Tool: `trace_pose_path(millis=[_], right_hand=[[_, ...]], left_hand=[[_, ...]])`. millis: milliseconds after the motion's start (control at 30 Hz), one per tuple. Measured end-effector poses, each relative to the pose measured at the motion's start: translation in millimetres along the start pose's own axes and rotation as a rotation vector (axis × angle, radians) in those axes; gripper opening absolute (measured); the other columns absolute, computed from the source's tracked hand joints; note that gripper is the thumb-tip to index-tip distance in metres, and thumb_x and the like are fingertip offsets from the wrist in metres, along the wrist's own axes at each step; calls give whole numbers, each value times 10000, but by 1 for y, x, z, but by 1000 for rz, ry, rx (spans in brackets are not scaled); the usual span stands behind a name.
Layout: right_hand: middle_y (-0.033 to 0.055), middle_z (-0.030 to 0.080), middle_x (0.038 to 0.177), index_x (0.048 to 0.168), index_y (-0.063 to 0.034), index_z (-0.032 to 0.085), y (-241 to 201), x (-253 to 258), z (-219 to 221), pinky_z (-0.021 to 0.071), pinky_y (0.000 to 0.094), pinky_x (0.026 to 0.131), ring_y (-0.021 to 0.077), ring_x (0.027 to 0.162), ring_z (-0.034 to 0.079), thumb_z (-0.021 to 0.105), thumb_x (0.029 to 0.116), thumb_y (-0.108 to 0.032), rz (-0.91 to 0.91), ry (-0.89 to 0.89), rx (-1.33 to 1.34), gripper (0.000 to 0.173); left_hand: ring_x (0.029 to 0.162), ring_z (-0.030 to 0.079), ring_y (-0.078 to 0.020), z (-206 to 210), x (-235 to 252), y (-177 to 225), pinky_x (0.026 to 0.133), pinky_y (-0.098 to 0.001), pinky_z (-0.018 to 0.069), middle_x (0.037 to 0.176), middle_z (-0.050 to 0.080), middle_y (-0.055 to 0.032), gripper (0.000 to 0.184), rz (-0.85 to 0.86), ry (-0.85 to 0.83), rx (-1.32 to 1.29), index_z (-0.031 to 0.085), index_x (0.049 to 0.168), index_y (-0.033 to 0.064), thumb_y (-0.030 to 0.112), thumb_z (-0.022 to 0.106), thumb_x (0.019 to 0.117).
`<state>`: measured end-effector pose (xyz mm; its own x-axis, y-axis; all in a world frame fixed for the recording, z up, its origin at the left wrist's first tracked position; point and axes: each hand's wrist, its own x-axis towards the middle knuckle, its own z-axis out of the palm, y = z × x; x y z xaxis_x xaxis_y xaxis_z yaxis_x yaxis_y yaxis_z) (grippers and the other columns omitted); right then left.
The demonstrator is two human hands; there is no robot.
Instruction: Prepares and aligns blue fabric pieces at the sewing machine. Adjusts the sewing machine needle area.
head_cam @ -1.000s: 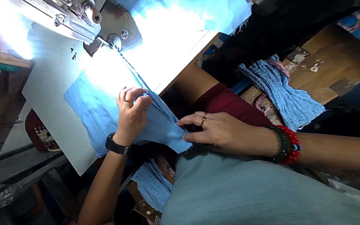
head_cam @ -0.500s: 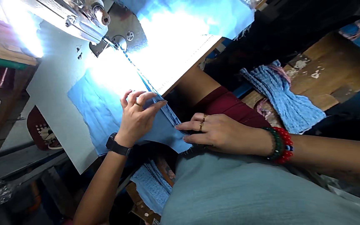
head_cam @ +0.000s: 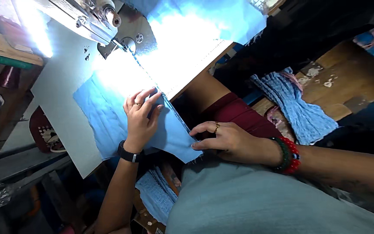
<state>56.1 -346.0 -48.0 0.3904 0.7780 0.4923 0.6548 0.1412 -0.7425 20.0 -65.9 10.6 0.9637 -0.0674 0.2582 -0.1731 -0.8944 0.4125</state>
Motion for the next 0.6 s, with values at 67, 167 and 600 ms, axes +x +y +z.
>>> trace_pose_path(millis=[67,167,600], right_hand=[[116,705,1151,1109,-163,759,-1,-2,-1,550,296,868,196,1054,667,596,996,-109,-16,37,13,206],[96,719,1069,1120,-139,751,-3,-3,-4,536,284,833,195,984,660,593,991,-81,-50,76,-16,212],[71,726,1024,1097,-147,753,-2,-4,-4,552,295,817,196,968,675,580,960,-62,3,17,-62,236]], left_hand=[[1432,436,-290,-3,0,-2,1187,-544,251,1426,617,-75,341,-3,-7,-32,688,1308,96,265,536,1054],[1465,411,-281,-4,1,-3,1205,-548,231,1457,600,-73,375,-25,-2,-77,655,1351,78,265,494,1069],[1352,500,-308,-36,-1,2,1127,-478,393,1419,554,-178,316,-123,115,117,641,1299,27,189,569,1037]])
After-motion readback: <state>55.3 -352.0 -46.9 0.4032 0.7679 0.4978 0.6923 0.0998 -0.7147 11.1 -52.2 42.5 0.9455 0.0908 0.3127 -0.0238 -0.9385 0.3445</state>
